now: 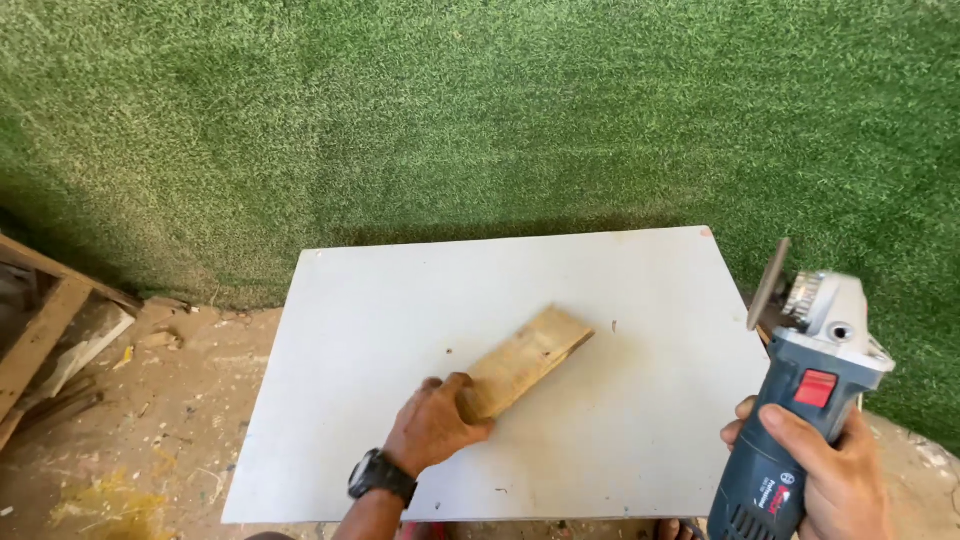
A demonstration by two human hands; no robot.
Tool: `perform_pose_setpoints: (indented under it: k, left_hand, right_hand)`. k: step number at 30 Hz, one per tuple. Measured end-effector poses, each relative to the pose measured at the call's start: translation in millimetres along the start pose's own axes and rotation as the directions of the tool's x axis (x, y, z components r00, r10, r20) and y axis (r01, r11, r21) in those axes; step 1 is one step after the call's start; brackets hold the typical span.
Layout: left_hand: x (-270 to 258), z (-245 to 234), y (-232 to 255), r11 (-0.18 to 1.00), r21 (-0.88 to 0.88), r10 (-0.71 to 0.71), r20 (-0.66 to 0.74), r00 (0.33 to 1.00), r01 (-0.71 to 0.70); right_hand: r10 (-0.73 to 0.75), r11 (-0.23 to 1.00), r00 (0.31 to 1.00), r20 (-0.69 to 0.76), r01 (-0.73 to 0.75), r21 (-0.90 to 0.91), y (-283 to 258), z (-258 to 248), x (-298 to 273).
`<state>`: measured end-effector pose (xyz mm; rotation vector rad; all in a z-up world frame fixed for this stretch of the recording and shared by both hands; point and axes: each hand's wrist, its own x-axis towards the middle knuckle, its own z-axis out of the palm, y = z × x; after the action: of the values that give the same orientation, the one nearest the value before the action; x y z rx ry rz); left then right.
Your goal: Sanding the surfaces and edges of a wooden plank using an angle grinder
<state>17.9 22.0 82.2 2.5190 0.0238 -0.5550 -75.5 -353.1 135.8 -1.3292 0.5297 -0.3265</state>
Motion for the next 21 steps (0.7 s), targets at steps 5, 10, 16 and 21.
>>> perform_pose_setpoints:
  k: [5, 10, 16, 21]
  left_hand:
    - [-33.1, -13.3, 1.1, 0.935, -0.353, 0.006, 0.117, 0.993, 0.036]
    - [-19.4, 26.0, -24.4, 0.966, -0.129, 0.208, -0.129, 0.97, -0.225]
    - [-30.5, 32.0, -10.0, 0.988, -0.086, 0.117, -0.092, 0.989, -0.125]
    - [-52.2, 26.9, -2.6, 0.981, 0.006, 0.194, -0.021, 0.981, -0.194]
  right_hand:
    - [0.061, 0.991, 0.995, -0.076, -0.069, -0.111, -13.9, 22.2, -11.2]
    - [0.036, 0.957, 0.999, -0.007, -0.036, -0.289, -7.0, 29.9, -6.0]
    - [0.025, 0.619, 0.999, -0.046, -0.052, -0.783, -29.0, 40.9, -3.9]
    - [0.179, 0.213, 0.981, 0.078, 0.038, -0.976, -41.9, 61.4, -5.4]
